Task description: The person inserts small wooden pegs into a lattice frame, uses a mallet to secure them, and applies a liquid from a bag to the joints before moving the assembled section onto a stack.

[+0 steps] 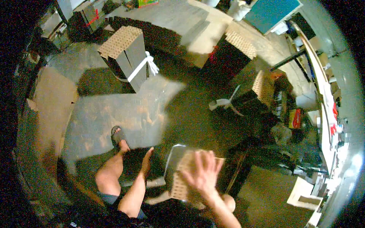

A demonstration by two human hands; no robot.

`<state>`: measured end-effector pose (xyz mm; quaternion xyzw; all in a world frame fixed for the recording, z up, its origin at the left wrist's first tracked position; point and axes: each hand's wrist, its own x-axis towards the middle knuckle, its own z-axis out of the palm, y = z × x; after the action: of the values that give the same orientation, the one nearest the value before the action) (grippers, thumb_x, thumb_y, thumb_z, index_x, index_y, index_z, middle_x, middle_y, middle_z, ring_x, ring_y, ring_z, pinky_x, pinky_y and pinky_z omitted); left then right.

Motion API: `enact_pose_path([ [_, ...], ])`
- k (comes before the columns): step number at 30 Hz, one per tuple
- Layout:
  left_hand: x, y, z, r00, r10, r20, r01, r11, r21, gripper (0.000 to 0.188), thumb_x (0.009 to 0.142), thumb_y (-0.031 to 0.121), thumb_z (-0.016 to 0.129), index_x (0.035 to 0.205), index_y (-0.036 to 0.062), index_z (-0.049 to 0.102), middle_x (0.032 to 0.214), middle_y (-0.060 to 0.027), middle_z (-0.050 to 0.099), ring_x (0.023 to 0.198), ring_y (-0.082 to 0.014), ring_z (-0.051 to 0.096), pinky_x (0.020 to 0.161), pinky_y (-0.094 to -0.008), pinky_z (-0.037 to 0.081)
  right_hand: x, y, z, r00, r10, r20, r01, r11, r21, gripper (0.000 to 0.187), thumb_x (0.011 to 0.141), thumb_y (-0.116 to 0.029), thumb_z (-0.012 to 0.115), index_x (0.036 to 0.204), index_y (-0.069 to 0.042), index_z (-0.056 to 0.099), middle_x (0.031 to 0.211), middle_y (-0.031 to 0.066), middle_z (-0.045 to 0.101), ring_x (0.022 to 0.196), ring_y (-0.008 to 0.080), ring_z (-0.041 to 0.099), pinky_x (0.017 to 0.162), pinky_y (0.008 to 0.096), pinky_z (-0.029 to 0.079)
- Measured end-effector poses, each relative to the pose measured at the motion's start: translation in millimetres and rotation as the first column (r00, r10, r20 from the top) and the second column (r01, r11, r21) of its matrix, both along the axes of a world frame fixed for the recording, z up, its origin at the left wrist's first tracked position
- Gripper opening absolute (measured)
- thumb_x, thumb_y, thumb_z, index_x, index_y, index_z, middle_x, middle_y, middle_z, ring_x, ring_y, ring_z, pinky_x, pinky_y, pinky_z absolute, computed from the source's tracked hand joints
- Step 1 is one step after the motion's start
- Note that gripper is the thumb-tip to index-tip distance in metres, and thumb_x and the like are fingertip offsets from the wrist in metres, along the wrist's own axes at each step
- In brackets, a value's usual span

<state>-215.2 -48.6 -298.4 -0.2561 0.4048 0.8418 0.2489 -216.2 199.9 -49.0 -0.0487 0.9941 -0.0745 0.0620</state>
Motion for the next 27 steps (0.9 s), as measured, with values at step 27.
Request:
enact_pose_path([
  [27,-31,85,251,0.760,-0.619,-0.200,0.020,0.330,-0.944,0.055,0.105,0.049,0.040,0.142,0.0102,0.052,0.138,-0.0178,0.060,0.126,-0.0398,0.057,0.105,-0.0465,0.045,57,-25,11,0.935,-0.332,-0.122,0.289,0.916,-0.279,0.084,0.093,-0.047,0.061,0.157,-0.006,0.026,0.165,0.0202,0.018,0.151,0.0390,0.022,0.120,0.0611,0.019],
])
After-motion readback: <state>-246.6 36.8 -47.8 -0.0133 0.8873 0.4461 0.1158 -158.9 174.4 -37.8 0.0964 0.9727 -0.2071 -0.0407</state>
